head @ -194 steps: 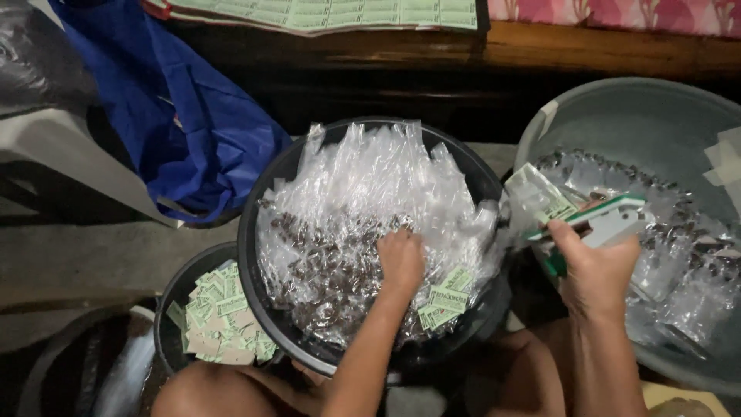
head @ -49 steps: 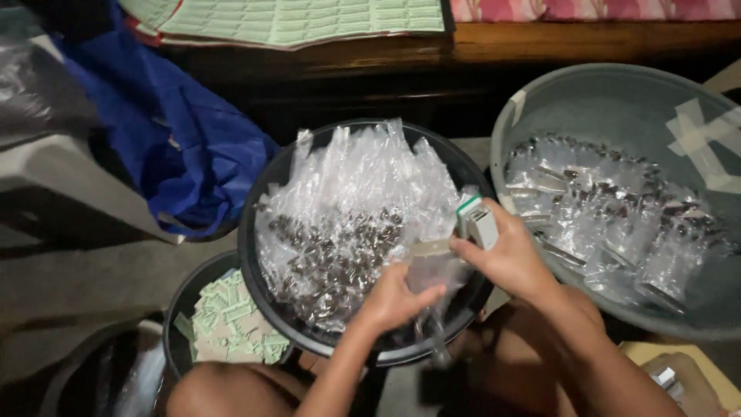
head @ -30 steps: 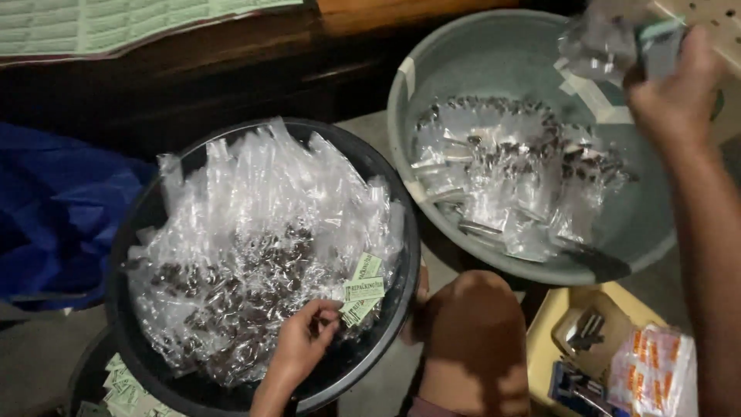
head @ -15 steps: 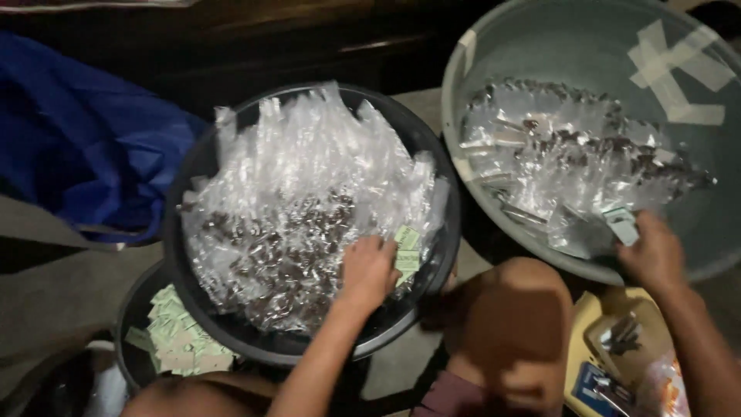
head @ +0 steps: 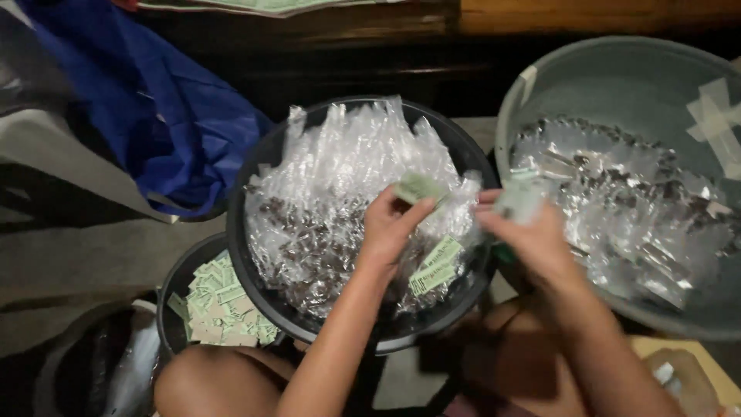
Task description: The person places small plastic forks and labels into clear plastic bags and seals them using a small handheld heat sealer.
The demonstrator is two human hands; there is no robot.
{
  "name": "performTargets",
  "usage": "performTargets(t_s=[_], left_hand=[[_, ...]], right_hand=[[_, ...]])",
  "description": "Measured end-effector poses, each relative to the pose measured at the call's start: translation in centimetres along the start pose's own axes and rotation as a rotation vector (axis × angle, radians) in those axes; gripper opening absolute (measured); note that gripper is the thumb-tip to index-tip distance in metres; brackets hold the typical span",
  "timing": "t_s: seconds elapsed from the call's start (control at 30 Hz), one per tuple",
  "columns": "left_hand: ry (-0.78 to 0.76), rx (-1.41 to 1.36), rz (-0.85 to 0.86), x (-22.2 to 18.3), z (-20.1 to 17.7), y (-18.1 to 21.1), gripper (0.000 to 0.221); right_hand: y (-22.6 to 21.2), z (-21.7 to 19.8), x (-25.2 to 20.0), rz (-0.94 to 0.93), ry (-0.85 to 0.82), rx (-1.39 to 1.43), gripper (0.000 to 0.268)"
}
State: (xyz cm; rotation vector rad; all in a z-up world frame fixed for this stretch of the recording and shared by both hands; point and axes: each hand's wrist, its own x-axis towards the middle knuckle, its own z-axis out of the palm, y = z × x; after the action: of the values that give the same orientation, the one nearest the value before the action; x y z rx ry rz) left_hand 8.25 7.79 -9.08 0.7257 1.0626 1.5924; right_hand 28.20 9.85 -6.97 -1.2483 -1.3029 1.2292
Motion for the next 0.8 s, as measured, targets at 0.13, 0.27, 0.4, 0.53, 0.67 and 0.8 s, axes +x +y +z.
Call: performTargets(t_s=[0.13, 0.27, 0.4, 0.53, 0.67, 0.8], left_hand=[[-0.058, -0.040, -0.041, 2.4, 0.8, 2.9, 0.031], [-0.129, 0.224, 0.093, 6.3, -3.5, 4.0, 0.032], [0.232, 0.563, 0.233, 15.6, -10.6, 0.3, 0.015], [0.256, 0.844, 0.244, 22.3, -14.0, -10.0, 0.022], [0.146, 1.541, 0.123, 23.2, -15.1, -18.0, 0.023], [0.165, 1.556, 0.085, 20.3, -13.4, -13.6, 0.013]], right_hand=[[-0.4, 5.3, 2.9, 0.037, -0.010, 0.281, 0.032], [1.1, 3.5, 6.0, 0.002, 0.195, 0.264, 0.037], [2.5, 1.4, 7.1, -0.061, 0.263, 0.022, 0.053], [3.4, 0.5, 7.1, -0.003, 0.321, -0.166, 0.049], [1.5, 1.5, 6.1, -0.079, 0.299, -0.056, 0.037], [1.8, 0.8, 6.8, -0.141, 0.280, -0.091, 0.039]])
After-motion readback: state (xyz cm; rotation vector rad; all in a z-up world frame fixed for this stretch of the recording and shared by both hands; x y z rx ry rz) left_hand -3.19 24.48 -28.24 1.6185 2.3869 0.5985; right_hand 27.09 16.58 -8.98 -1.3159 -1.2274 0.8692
